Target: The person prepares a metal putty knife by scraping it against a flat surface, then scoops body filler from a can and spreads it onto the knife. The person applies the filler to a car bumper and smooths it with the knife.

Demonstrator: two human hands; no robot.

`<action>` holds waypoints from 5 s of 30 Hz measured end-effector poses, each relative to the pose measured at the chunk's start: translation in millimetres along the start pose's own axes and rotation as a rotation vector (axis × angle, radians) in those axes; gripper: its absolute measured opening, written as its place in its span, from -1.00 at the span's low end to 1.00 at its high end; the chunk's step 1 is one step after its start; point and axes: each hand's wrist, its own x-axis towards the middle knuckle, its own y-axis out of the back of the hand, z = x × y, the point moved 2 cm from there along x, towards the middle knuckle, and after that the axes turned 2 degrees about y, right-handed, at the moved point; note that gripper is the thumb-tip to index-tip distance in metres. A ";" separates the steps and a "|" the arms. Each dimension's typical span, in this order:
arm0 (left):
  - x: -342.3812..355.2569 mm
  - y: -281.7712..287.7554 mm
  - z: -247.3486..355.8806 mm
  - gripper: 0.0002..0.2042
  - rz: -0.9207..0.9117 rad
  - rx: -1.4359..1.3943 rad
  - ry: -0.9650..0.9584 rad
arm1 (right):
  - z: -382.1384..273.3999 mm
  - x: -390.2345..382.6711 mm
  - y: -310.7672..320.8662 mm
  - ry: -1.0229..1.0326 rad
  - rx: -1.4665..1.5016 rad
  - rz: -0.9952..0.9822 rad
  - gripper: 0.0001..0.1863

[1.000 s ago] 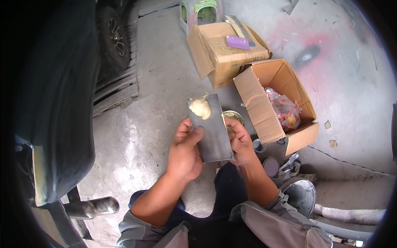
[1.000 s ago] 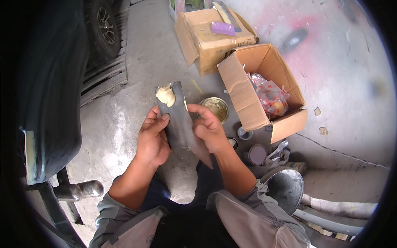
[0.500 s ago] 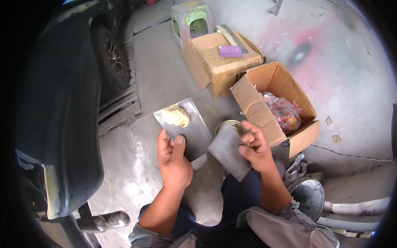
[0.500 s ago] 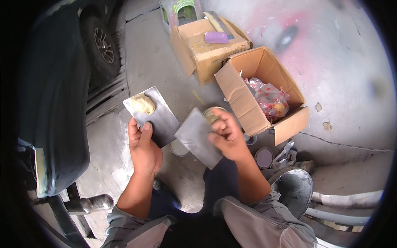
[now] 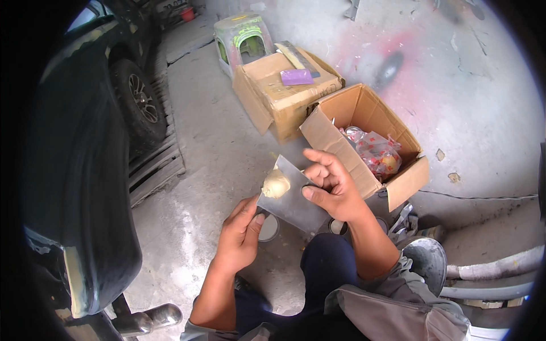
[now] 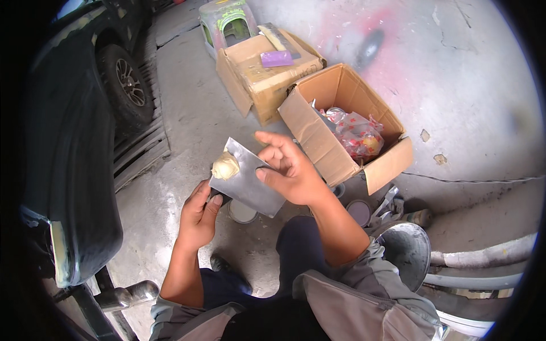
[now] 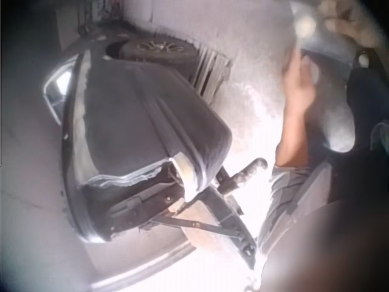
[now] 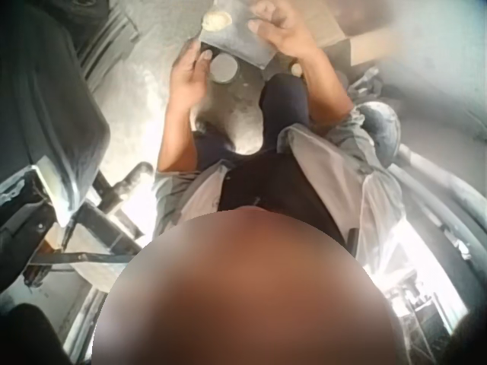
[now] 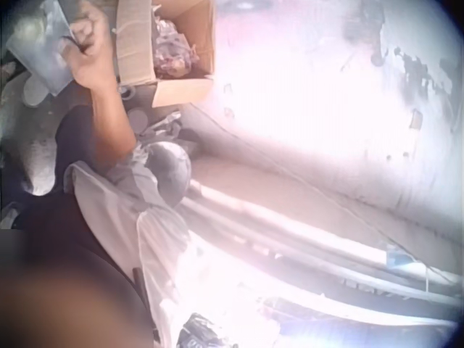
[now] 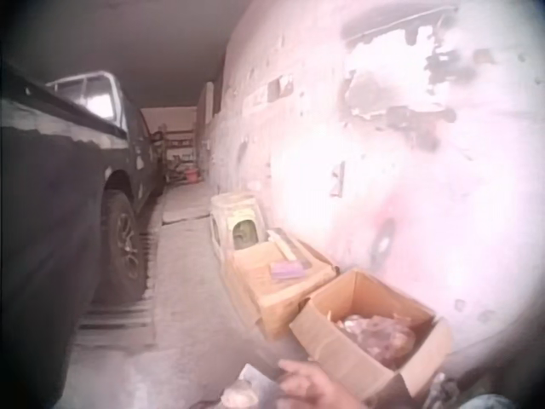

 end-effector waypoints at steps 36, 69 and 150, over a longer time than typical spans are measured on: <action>-15.9 -11.8 -47.4 -0.47 -0.103 -1.060 0.414 | 71.7 -7.0 -7.0 -0.223 0.347 0.384 -0.24; -144.9 83.4 -60.6 -0.53 0.532 -0.694 0.578 | 410.2 -102.0 13.9 -0.863 -0.872 -0.172 -0.57; -91.4 58.2 -67.4 -0.55 0.486 -0.713 0.595 | 325.3 -225.4 86.9 -0.758 -0.623 0.349 -0.29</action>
